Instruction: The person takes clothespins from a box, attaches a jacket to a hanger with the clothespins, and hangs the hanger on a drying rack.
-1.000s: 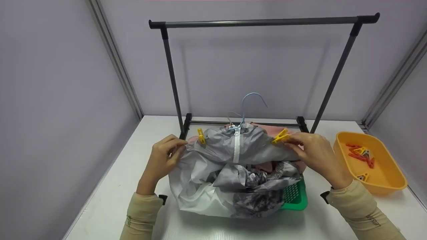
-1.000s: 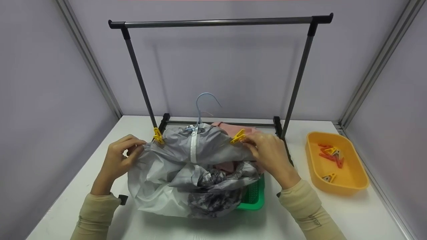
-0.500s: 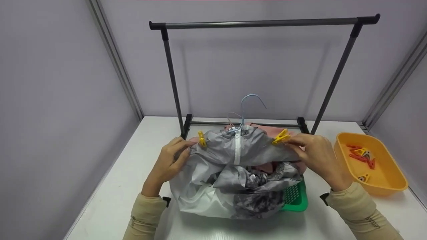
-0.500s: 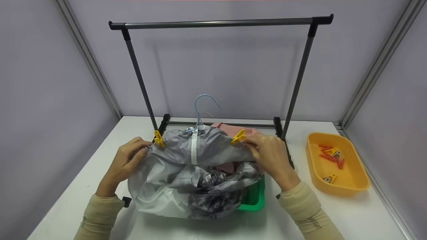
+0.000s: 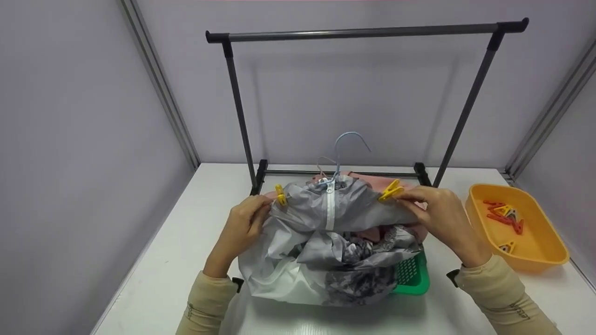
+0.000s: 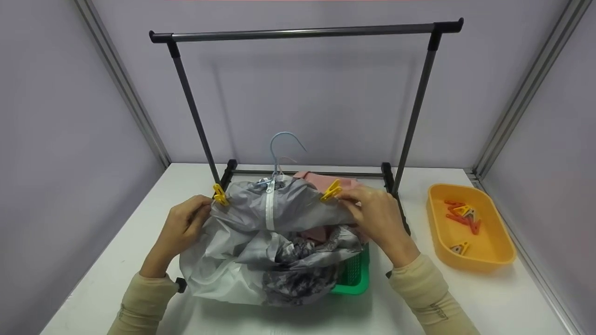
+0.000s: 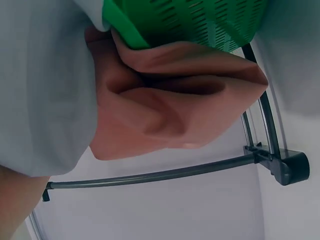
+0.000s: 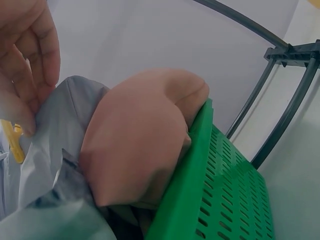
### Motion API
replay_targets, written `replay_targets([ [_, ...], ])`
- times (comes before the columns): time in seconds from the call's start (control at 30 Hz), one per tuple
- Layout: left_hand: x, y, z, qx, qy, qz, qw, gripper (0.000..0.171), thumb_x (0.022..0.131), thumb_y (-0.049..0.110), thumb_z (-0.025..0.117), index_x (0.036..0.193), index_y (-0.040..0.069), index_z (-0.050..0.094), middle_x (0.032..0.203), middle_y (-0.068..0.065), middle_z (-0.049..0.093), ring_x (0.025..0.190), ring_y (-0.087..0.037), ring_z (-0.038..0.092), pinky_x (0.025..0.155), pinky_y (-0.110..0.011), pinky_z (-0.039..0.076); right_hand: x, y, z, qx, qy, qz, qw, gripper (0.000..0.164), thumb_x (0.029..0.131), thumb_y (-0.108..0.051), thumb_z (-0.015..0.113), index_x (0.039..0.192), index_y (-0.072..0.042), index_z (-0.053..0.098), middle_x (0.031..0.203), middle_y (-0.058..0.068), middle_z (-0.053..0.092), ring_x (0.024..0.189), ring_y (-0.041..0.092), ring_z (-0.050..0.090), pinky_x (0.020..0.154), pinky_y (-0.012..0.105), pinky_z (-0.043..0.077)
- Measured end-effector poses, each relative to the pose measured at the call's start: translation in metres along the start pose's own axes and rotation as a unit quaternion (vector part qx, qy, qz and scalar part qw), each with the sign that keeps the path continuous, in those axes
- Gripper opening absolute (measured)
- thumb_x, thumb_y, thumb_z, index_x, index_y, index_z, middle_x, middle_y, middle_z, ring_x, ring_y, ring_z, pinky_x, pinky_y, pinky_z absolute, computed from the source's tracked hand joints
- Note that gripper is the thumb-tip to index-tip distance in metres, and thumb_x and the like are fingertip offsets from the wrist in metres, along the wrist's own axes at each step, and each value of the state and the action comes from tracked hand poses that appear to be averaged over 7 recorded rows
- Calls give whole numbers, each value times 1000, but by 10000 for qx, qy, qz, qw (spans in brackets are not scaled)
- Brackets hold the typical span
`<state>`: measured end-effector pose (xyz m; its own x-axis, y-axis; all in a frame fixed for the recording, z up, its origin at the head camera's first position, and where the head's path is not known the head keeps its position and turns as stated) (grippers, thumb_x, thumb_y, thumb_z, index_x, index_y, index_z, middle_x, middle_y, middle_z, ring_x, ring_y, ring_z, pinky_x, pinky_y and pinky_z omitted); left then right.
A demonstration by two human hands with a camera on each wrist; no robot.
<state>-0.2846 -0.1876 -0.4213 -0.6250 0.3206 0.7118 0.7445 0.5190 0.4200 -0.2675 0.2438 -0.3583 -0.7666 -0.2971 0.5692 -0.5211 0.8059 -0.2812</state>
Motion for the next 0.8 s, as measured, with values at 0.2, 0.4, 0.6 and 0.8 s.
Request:
replay_targets([
  [0.2, 1, 0, 1, -12, 182, -109, 9998, 11, 102, -2, 66, 109, 4, 73, 103, -9, 76, 92, -21, 74, 80, -40, 61, -7, 4, -3, 133, -128, 77, 9998, 28, 87, -3, 87, 114, -11, 84, 111, 8, 83, 95, 29, 79, 80, 52, 63],
  [0.4, 3, 1, -1, -78, 261, -341, 9990, 9, 103, -1, 65, 106, 3, 73, 98, -9, 74, 81, -14, 65, 73, -35, 58, -21, 10, -9, 74, -256, 368, 9990, 41, 89, -6, 87, 129, -7, 78, 112, 16, 81, 97, 37, 78, 85, 58, 62],
  [0.6, 8, 2, -4, -121, 296, -465, 9984, 9, 104, 1, 64, 105, 3, 73, 91, -7, 72, 76, -10, 60, 69, -31, 53, -38, 15, -17, 119, -931, 1077, 9897, 60, 92, -16, 86, 146, -2, 65, 131, 29, 73, 116, 53, 70, 100, 68, 53],
  [0.8, 15, 0, -8, -38, 402, -517, 9978, 10, 105, 1, 62, 102, 4, 72, 84, -5, 68, 72, -8, 55, 65, -29, 50, -54, 18, -17, 112, -1330, 1311, 9823, 55, 94, -20, 84, 141, 3, 67, 123, 24, 77, 113, 48, 72, 100, 67, 54],
])
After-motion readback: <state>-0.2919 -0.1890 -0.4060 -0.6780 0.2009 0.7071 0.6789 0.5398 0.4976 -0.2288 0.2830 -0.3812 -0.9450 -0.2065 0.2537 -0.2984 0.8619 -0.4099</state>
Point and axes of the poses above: each hand's wrist, its own x-axis towards the middle knuckle, its own z-axis out of the palm, y = z × x, the point moved 1 cm from there along x, towards the middle knuckle
